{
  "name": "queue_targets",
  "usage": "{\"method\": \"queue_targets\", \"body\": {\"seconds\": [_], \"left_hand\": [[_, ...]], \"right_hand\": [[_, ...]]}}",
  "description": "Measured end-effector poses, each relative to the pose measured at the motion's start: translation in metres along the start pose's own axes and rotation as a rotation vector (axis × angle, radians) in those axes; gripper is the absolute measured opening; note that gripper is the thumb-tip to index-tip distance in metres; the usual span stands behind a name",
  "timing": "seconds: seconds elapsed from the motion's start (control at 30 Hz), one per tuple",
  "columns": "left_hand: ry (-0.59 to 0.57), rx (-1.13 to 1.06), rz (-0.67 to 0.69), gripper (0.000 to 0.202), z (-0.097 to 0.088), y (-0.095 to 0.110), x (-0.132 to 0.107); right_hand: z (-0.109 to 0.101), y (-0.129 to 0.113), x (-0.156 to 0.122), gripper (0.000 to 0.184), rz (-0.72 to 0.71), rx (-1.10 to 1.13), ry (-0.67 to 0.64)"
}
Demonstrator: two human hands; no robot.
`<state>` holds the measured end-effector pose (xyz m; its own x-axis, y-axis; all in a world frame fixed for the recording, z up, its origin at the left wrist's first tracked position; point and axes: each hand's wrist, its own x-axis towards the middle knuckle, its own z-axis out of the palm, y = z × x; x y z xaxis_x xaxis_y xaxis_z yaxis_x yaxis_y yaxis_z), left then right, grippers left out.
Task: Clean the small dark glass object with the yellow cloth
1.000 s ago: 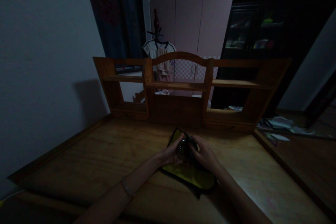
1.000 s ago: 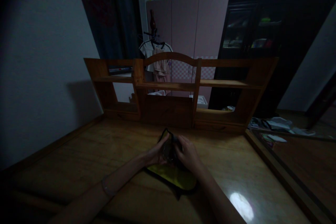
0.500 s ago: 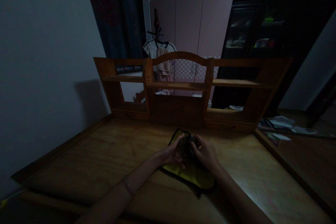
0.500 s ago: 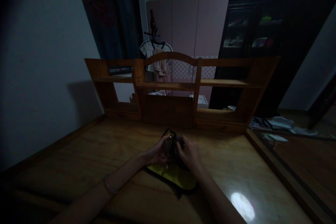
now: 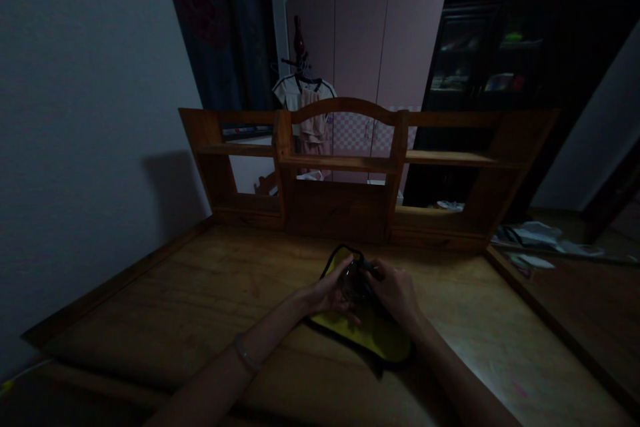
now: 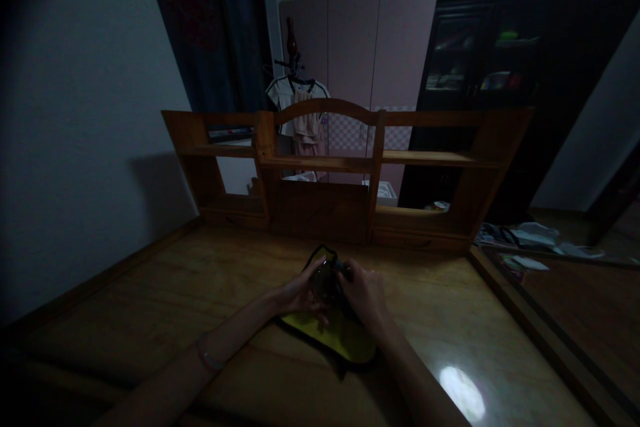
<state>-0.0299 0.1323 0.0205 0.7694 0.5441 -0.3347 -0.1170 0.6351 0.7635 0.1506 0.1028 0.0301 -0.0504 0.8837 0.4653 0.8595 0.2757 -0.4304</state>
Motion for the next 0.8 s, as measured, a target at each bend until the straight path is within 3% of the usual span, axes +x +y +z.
{"method": "queue_targets", "body": {"seconds": [0.47, 0.8], "left_hand": [[0.041, -0.038, -0.018, 0.072, 0.002, 0.001, -0.001], [0.095, -0.053, -0.042, 0.078, 0.006, 0.005, -0.005]], "right_hand": [[0.005, 0.003, -0.005, 0.026, -0.036, 0.054, 0.153], [-0.008, -0.006, -0.004, 0.026, -0.156, 0.153, 0.054]]}}
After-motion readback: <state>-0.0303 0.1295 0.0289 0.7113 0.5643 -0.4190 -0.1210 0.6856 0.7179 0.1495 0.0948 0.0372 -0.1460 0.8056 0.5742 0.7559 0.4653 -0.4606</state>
